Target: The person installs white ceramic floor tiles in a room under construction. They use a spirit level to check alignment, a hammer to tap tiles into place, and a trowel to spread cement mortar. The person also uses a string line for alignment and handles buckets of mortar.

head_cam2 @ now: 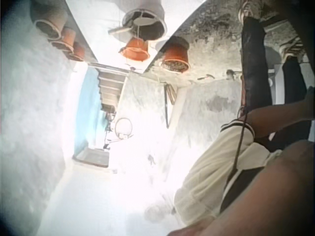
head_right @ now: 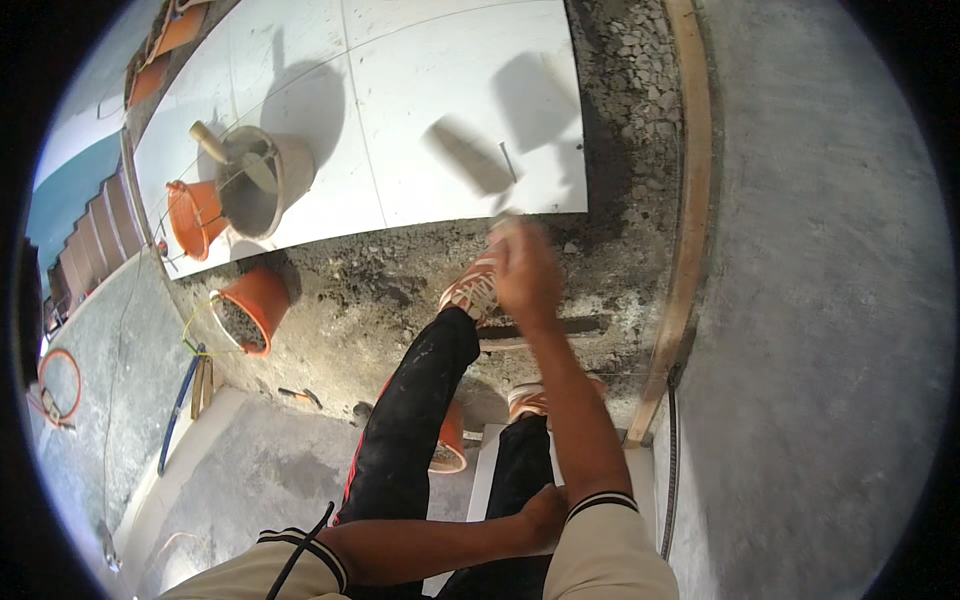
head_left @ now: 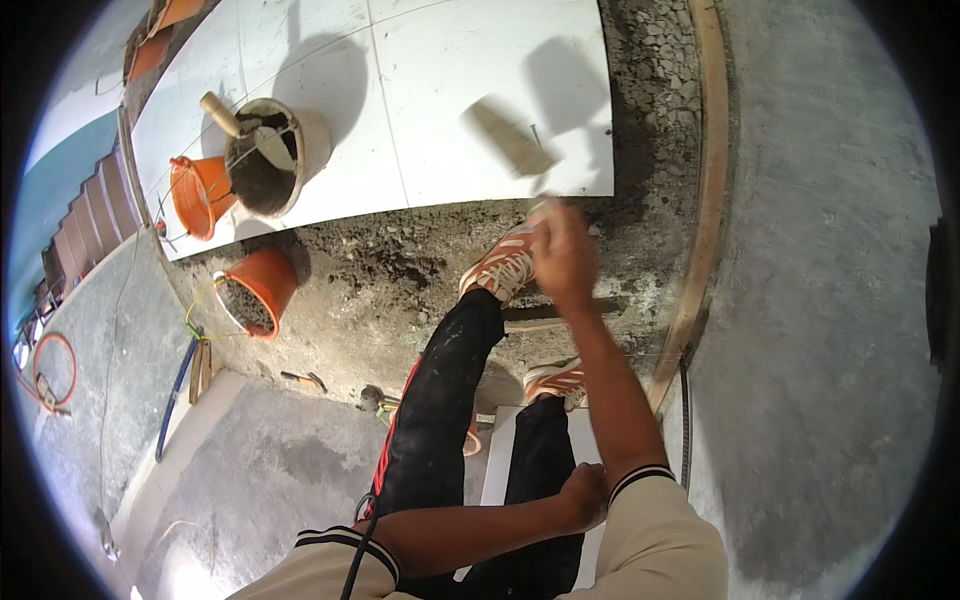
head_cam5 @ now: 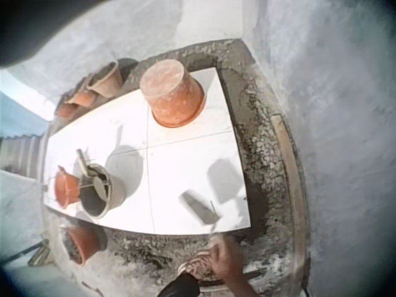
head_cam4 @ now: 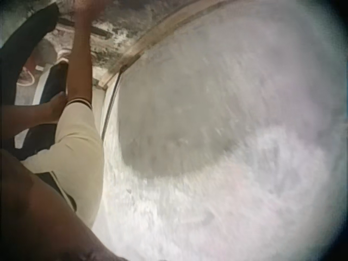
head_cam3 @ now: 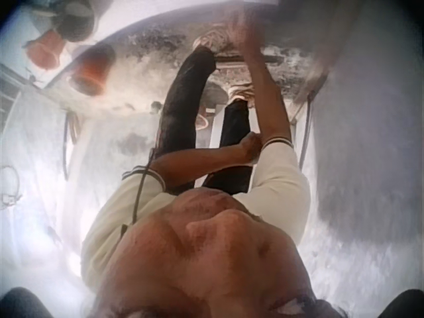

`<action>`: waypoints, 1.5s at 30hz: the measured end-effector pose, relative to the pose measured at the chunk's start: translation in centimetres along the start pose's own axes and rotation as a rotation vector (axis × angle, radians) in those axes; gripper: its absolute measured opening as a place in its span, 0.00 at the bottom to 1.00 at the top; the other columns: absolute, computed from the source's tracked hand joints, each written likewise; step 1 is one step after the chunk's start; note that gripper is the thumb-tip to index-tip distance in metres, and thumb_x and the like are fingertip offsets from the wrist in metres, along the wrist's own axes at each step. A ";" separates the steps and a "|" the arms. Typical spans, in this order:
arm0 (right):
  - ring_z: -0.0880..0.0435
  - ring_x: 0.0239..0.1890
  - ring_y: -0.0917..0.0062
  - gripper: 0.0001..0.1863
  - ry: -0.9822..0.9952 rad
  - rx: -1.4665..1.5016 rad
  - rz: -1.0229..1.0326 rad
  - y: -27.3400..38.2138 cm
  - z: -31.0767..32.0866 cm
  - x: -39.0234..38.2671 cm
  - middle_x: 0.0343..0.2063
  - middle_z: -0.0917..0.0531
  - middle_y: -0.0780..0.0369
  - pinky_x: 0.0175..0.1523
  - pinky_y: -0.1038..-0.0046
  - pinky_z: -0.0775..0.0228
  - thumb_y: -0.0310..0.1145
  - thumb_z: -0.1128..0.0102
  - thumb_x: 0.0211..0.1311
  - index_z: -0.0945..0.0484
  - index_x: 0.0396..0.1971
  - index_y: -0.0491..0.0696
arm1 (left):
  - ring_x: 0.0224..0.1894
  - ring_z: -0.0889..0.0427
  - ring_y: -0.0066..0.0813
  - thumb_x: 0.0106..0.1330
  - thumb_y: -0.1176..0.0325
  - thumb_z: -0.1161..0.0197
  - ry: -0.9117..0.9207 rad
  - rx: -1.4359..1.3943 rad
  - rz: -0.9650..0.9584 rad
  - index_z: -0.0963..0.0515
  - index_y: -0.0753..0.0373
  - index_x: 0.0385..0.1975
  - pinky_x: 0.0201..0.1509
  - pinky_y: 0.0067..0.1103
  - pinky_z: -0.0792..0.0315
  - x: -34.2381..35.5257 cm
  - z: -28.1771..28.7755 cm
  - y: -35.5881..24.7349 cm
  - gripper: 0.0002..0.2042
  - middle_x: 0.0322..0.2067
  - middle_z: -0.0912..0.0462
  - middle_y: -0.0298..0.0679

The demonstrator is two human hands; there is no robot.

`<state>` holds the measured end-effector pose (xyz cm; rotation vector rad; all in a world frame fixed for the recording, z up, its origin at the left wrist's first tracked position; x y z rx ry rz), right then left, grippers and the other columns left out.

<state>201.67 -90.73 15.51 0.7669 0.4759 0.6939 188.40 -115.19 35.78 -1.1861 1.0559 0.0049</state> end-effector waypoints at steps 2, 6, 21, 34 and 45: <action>0.14 0.49 0.55 0.21 -0.071 0.090 -0.311 -6.7 3.5 4.8 0.47 0.16 0.49 0.53 0.55 0.23 0.43 0.47 0.77 0.24 0.60 0.46 | 0.53 0.18 0.36 0.66 0.66 0.37 0.197 0.078 -0.059 0.13 0.56 0.44 0.51 0.30 0.23 -0.9 3.5 -1.0 0.10 0.47 0.15 0.37; 0.20 0.59 0.47 0.32 -0.176 -0.132 -0.536 -17.6 7.5 13.5 0.58 0.20 0.46 0.62 0.49 0.29 0.55 0.55 0.77 0.29 0.67 0.44 | 0.49 0.18 0.37 0.64 0.65 0.34 0.182 0.101 -0.081 0.12 0.57 0.37 0.48 0.30 0.23 -1.3 5.0 -0.9 0.07 0.43 0.15 0.39; 0.18 0.58 0.48 0.34 0.074 -0.176 -0.404 -18.6 3.8 18.8 0.55 0.17 0.46 0.61 0.51 0.27 0.59 0.51 0.73 0.24 0.64 0.44 | 0.47 0.20 0.37 0.63 0.64 0.37 0.175 0.114 -0.112 0.14 0.63 0.38 0.43 0.29 0.26 -2.4 10.6 -0.3 0.11 0.39 0.17 0.41; 0.19 0.36 0.71 0.37 0.123 0.306 -0.726 -20.1 7.4 14.5 0.37 0.17 0.59 0.44 0.64 0.25 0.61 0.46 0.73 0.29 0.69 0.47 | 0.45 0.19 0.37 0.63 0.64 0.38 0.107 0.132 -0.125 0.15 0.63 0.33 0.41 0.30 0.26 -1.6 7.9 -1.2 0.10 0.36 0.17 0.41; 0.14 0.52 0.58 0.29 0.183 -0.063 -0.317 -10.7 7.0 0.8 0.51 0.15 0.50 0.55 0.59 0.22 0.53 0.47 0.76 0.23 0.63 0.45 | 0.47 0.19 0.36 0.62 0.65 0.37 0.120 0.111 -0.087 0.12 0.56 0.32 0.43 0.31 0.26 -0.4 3.0 -2.2 0.07 0.38 0.15 0.37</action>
Point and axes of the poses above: each hand's wrist, its own x-axis towards the middle knuckle, its own z-axis out of the back of the hand, y = z × x, the point moved 5 cm from there along x, towards the middle knuckle
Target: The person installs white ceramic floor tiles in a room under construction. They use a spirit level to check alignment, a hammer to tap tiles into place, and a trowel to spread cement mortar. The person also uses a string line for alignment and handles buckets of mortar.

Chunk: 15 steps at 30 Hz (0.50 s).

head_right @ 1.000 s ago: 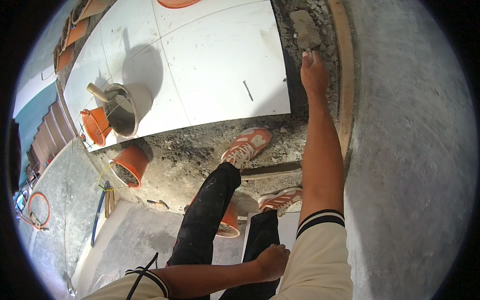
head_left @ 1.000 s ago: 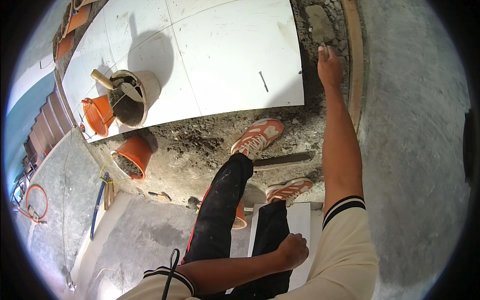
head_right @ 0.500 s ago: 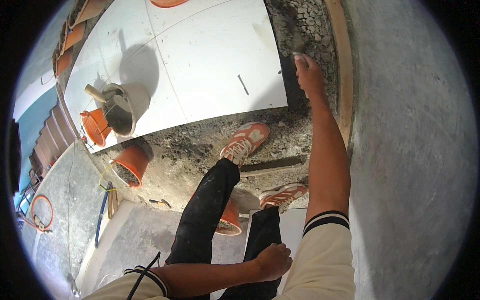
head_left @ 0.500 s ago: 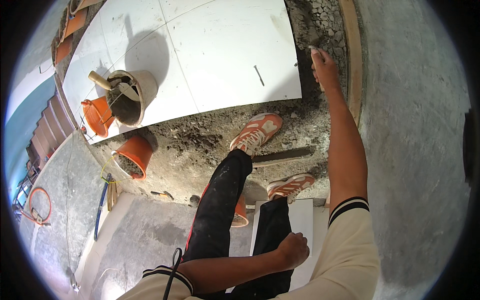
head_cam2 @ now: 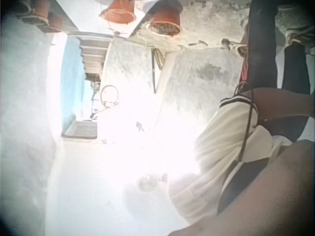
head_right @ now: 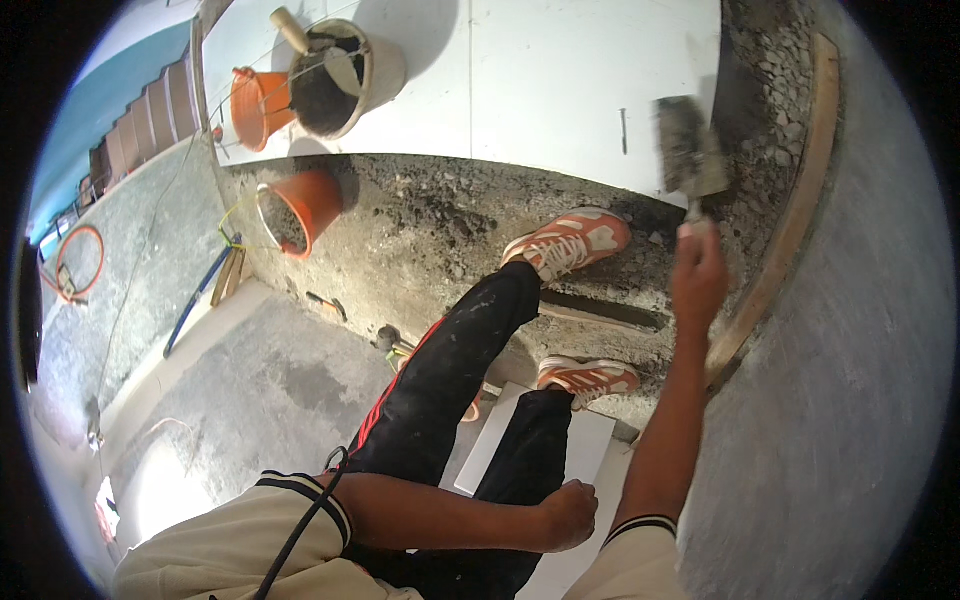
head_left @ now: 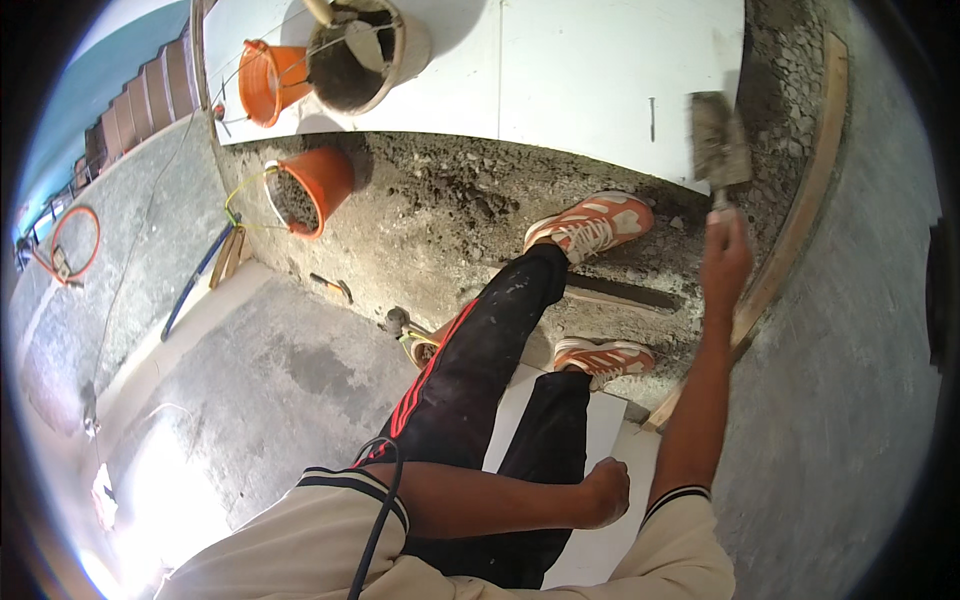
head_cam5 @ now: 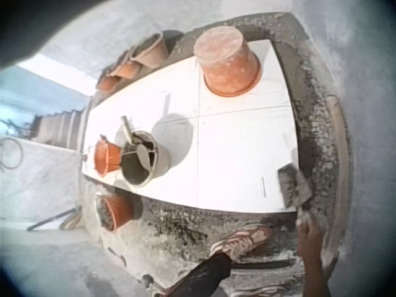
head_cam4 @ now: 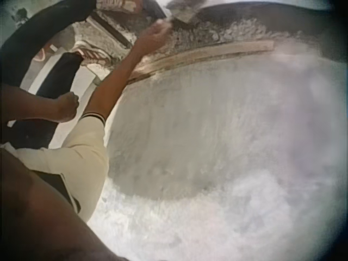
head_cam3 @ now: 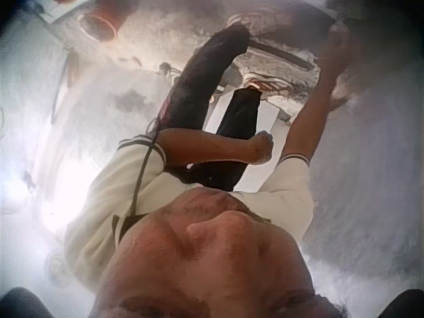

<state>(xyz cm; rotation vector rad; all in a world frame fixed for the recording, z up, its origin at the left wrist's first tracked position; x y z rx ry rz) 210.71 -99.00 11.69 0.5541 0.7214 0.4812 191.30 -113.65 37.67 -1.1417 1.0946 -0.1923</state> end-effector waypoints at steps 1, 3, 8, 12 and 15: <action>0.13 0.48 0.60 0.26 -0.005 0.010 0.127 1.5 -1.7 -2.0 0.49 0.14 0.50 0.52 0.60 0.22 0.49 0.45 0.76 0.22 0.61 0.43 | 0.47 0.18 0.37 0.63 0.66 0.37 0.012 -0.028 -0.008 0.12 0.56 0.33 0.44 0.31 0.25 0.2 0.0 0.0 0.07 0.40 0.14 0.37; 0.13 0.45 0.61 0.23 0.077 0.062 0.284 4.4 -6.2 -6.1 0.46 0.14 0.51 0.49 0.60 0.22 0.45 0.41 0.74 0.20 0.58 0.43 | 0.48 0.17 0.38 0.64 0.67 0.38 -0.041 -0.062 0.080 0.13 0.56 0.37 0.44 0.32 0.25 1.1 -1.3 0.4 0.08 0.42 0.13 0.37; 0.13 0.45 0.61 0.20 0.181 -0.062 0.501 11.3 -11.8 -9.8 0.46 0.14 0.58 0.49 0.59 0.20 0.41 0.35 0.67 0.18 0.56 0.50 | 0.55 0.16 0.35 0.67 0.72 0.43 -0.101 -0.137 0.211 0.14 0.55 0.46 0.48 0.30 0.23 1.2 -2.3 1.6 0.13 0.48 0.13 0.39; 0.15 0.47 0.57 0.17 -0.011 0.061 0.265 10.5 -6.8 -3.0 0.46 0.16 0.55 0.50 0.58 0.22 0.38 0.43 0.73 0.21 0.57 0.48 | 0.49 0.16 0.39 0.66 0.69 0.40 -0.050 -0.117 0.105 0.13 0.57 0.39 0.47 0.31 0.23 -0.7 1.9 2.1 0.09 0.43 0.13 0.40; 0.19 0.59 0.53 0.25 -0.294 0.095 -0.097 5.7 -0.5 6.9 0.57 0.20 0.47 0.62 0.54 0.27 0.47 0.52 0.78 0.25 0.63 0.44 | 0.47 0.17 0.38 0.64 0.67 0.37 0.002 -0.043 -0.013 0.13 0.58 0.36 0.46 0.31 0.23 -1.3 3.0 1.1 0.08 0.40 0.14 0.40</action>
Point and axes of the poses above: each hand's wrist, its own x-axis towards the middle knuckle, its own z-axis out of the back of the hand, y = z × x, the point moved 5 cm from there along x, towards the middle knuckle
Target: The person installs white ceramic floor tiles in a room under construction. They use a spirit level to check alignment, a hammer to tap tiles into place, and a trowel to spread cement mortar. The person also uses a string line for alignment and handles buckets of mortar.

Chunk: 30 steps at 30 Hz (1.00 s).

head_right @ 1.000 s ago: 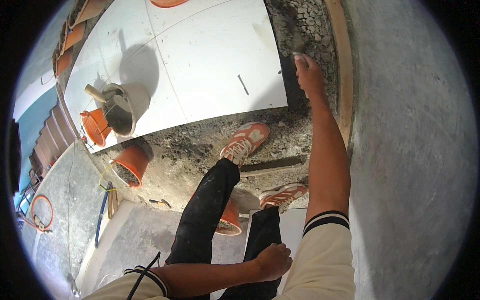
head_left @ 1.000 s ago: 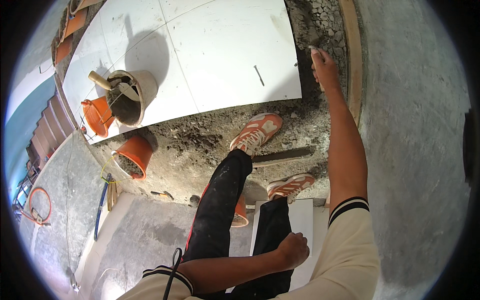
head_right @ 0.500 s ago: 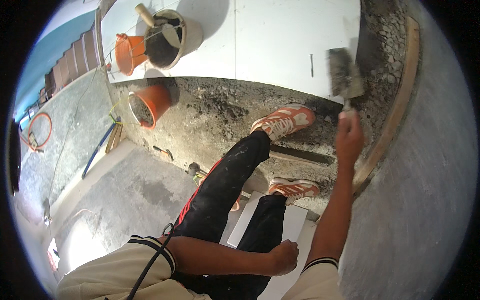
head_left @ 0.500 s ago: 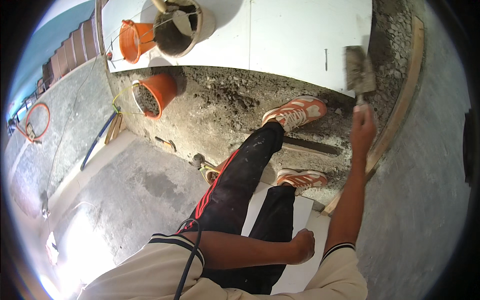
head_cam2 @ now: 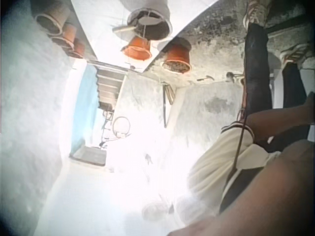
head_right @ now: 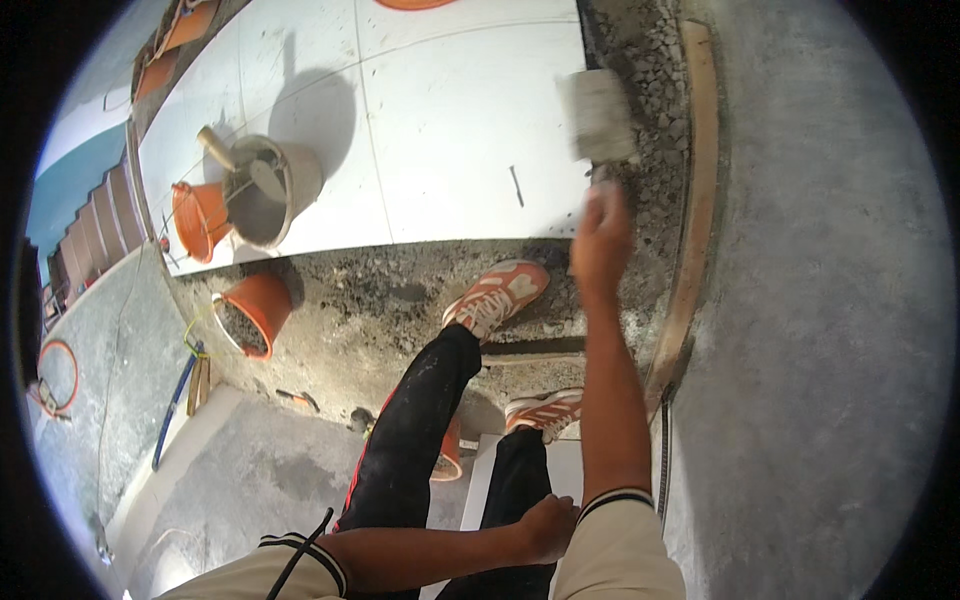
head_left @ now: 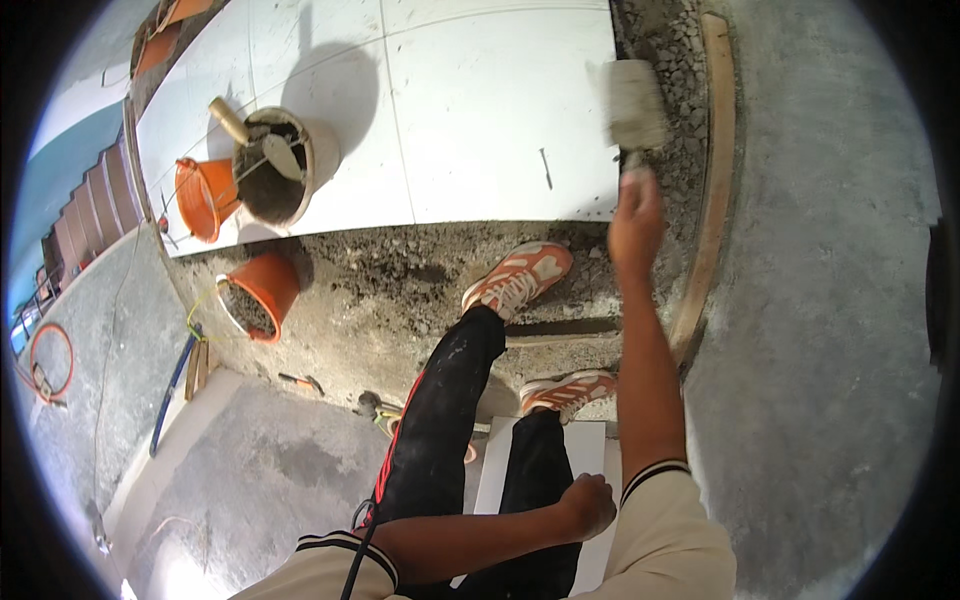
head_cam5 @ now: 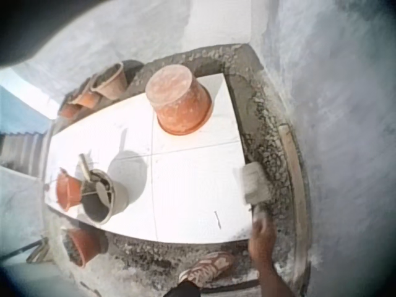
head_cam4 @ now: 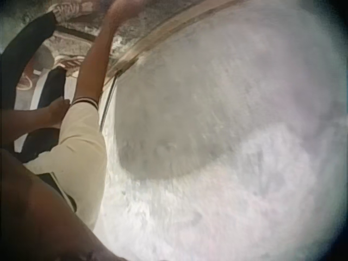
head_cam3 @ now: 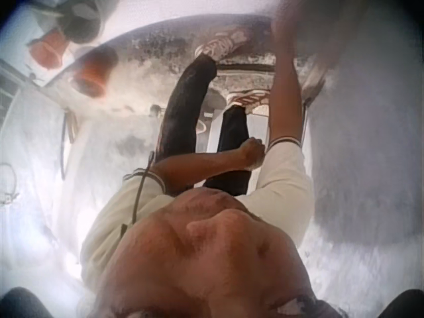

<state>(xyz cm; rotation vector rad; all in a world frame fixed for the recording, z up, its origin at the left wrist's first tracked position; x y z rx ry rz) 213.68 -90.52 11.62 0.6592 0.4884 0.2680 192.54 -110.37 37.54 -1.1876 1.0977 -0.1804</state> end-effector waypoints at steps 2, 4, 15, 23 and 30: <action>0.21 0.61 0.50 0.31 -0.097 -0.033 -0.068 -3.3 1.5 8.6 0.61 0.22 0.46 0.64 0.52 0.29 0.53 0.55 0.78 0.28 0.67 0.45 | 0.47 0.17 0.38 0.63 0.66 0.36 -0.001 0.014 -0.035 0.13 0.58 0.35 0.46 0.31 0.22 0.0 0.8 -0.1 0.07 0.40 0.14 0.40; 0.22 0.62 0.48 0.33 -0.105 -0.116 -0.105 -4.4 1.3 14.6 0.62 0.22 0.47 0.65 0.51 0.30 0.56 0.55 0.77 0.29 0.68 0.45 | 0.47 0.18 0.37 0.62 0.65 0.34 0.017 -0.001 -0.026 0.13 0.59 0.36 0.45 0.30 0.22 -0.5 2.2 0.4 0.07 0.40 0.15 0.40; 0.21 0.62 0.48 0.35 0.006 -0.189 -0.086 -1.9 -2.4 21.4 0.60 0.20 0.46 0.65 0.51 0.29 0.59 0.53 0.74 0.28 0.68 0.47 | 0.46 0.18 0.36 0.61 0.66 0.33 -0.043 -0.105 0.017 0.14 0.62 0.34 0.44 0.28 0.22 -1.0 5.5 1.0 0.08 0.38 0.15 0.40; 0.22 0.62 0.48 0.36 0.062 -0.238 0.003 -1.2 -2.1 22.6 0.60 0.20 0.46 0.67 0.51 0.31 0.61 0.52 0.73 0.27 0.67 0.48 | 0.44 0.18 0.36 0.60 0.66 0.34 -0.107 -0.133 -0.018 0.14 0.62 0.32 0.42 0.28 0.23 -1.2 6.6 0.6 0.07 0.36 0.16 0.40; 0.22 0.62 0.48 0.37 0.109 -0.236 0.046 -1.3 -1.8 22.7 0.60 0.20 0.47 0.67 0.50 0.31 0.63 0.54 0.73 0.27 0.68 0.49 | 0.43 0.18 0.36 0.60 0.66 0.34 -0.145 -0.139 -0.023 0.14 0.62 0.31 0.41 0.28 0.22 -1.2 6.1 0.4 0.07 0.35 0.16 0.40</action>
Point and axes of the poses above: each hand's wrist, its own x-axis towards the middle knuckle, its own z-axis out of the back of the hand, y = z × x, the point moved 5 cm from there along x, towards the middle knuckle
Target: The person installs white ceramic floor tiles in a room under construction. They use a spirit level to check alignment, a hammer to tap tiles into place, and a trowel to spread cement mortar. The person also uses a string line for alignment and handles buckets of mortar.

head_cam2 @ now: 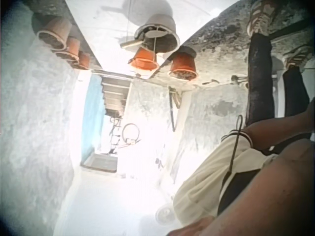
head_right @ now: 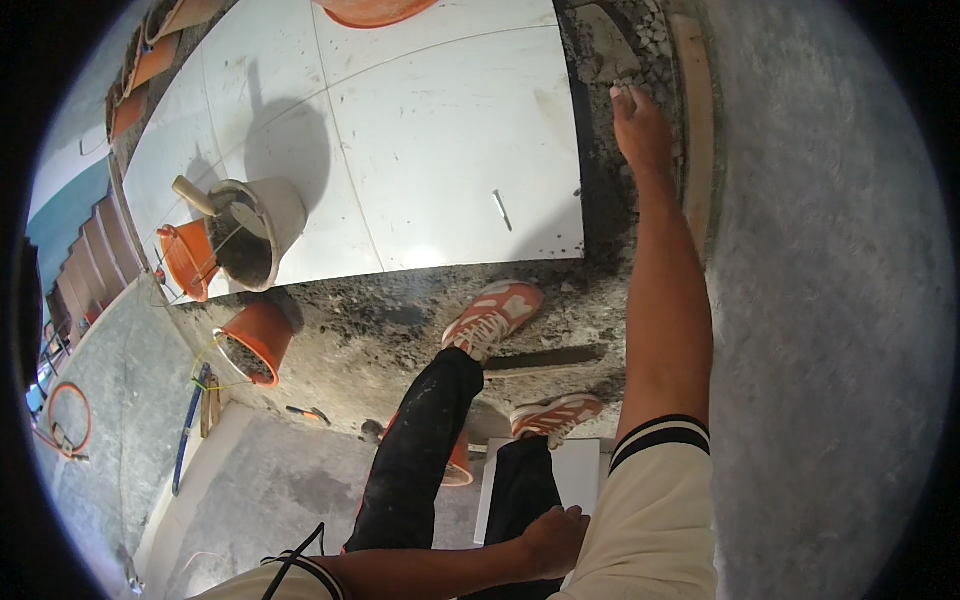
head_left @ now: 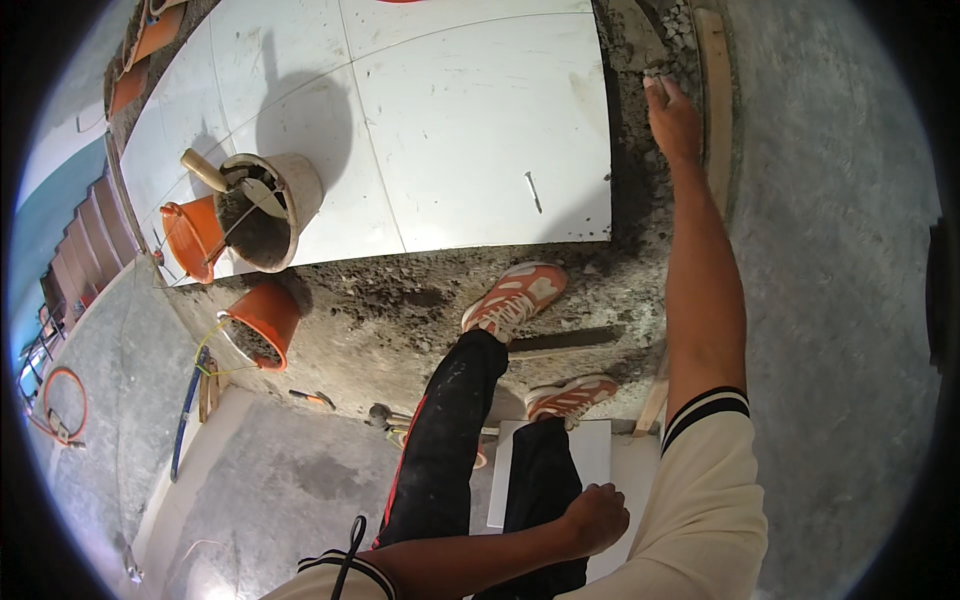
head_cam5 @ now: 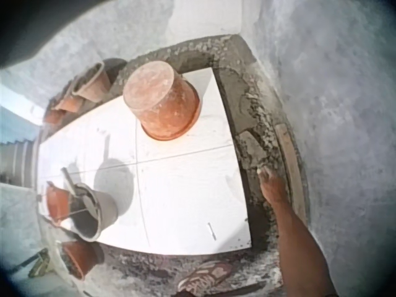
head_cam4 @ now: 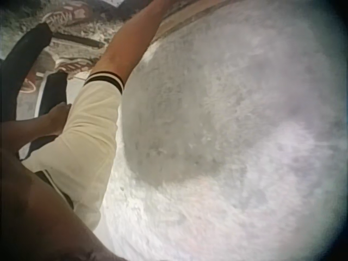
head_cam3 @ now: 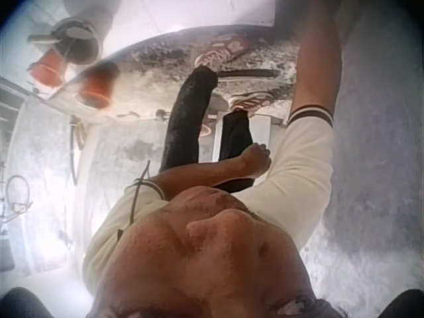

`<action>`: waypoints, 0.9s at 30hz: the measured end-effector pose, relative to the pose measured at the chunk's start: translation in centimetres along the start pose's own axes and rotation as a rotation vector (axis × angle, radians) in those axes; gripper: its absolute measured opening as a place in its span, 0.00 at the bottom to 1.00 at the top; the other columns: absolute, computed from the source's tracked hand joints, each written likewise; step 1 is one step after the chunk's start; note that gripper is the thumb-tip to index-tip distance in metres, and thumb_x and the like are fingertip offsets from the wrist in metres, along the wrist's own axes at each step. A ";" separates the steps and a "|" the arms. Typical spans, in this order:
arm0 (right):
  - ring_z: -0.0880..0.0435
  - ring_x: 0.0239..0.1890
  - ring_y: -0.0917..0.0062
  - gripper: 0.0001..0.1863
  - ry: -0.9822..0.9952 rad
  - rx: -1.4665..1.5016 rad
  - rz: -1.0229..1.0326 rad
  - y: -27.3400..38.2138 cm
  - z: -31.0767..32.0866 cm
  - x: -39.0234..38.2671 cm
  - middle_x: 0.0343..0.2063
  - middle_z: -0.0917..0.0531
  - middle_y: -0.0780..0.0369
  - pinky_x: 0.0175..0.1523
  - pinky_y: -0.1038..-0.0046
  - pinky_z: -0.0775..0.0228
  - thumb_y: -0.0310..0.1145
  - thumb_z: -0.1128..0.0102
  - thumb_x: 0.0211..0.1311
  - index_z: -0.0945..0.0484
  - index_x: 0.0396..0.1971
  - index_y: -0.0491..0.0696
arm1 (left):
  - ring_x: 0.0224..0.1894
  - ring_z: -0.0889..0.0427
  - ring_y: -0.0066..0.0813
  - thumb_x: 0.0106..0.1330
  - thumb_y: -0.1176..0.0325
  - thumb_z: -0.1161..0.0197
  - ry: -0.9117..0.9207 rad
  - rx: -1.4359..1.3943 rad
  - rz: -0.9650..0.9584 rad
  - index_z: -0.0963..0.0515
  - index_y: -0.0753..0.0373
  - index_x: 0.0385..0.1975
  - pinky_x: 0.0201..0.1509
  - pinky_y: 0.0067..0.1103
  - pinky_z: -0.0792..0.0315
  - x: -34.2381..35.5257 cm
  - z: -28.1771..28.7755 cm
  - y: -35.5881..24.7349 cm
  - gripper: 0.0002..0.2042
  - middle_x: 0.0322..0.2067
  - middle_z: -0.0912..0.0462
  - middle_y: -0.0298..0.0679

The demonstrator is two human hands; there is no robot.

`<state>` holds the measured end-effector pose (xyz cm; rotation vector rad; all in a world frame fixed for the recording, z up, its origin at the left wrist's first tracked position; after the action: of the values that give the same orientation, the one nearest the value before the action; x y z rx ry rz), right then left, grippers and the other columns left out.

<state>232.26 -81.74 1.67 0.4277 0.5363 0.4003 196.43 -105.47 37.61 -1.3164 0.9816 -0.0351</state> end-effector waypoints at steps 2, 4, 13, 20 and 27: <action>0.21 0.61 0.48 0.38 0.002 -0.025 0.025 0.0 0.4 0.2 0.60 0.20 0.47 0.66 0.50 0.30 0.64 0.54 0.73 0.28 0.68 0.49 | 0.43 0.18 0.36 0.60 0.66 0.34 -0.013 -0.005 0.001 0.15 0.63 0.31 0.41 0.29 0.22 0.0 -0.3 0.2 0.08 0.35 0.16 0.40; 0.21 0.61 0.48 0.38 0.033 -0.093 0.070 0.4 0.7 0.9 0.60 0.20 0.48 0.65 0.50 0.29 0.64 0.54 0.73 0.28 0.69 0.49 | 0.43 0.18 0.36 0.60 0.66 0.34 -0.023 0.001 0.017 0.15 0.63 0.32 0.41 0.29 0.22 -0.2 -0.1 0.2 0.08 0.35 0.16 0.41; 0.17 0.57 0.51 0.38 0.008 0.106 0.061 -3.4 -2.2 -1.3 0.54 0.16 0.49 0.64 0.57 0.28 0.64 0.49 0.70 0.23 0.64 0.46 | 0.43 0.18 0.37 0.60 0.66 0.34 0.009 0.034 -0.012 0.14 0.63 0.32 0.41 0.28 0.23 0.1 0.1 -0.1 0.08 0.36 0.16 0.41; 0.14 0.46 0.55 0.34 0.070 0.494 -0.255 -3.6 -1.3 -5.5 0.45 0.14 0.51 0.53 0.58 0.26 0.58 0.48 0.73 0.23 0.61 0.44 | 0.44 0.19 0.41 0.64 0.61 0.39 0.111 0.014 0.013 0.17 0.65 0.40 0.42 0.33 0.26 0.6 -2.9 0.6 0.14 0.38 0.17 0.44; 0.14 0.45 0.53 0.22 -0.111 0.194 0.148 -0.9 2.5 -19.1 0.45 0.14 0.50 0.50 0.57 0.24 0.45 0.47 0.75 0.21 0.57 0.44 | 0.45 0.19 0.40 0.65 0.60 0.38 0.182 0.097 0.018 0.16 0.64 0.42 0.43 0.33 0.25 1.3 -5.5 -0.1 0.14 0.41 0.17 0.43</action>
<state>218.89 -92.14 10.82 0.6752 0.4381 0.4652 193.91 -110.55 37.34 -1.2303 1.1321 -0.1890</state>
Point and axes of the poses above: each hand's wrist, its own x-axis towards the middle knuckle, its own z-axis out of the back of the hand, y = z × x, the point moved 5 cm from there along x, towards the middle knuckle
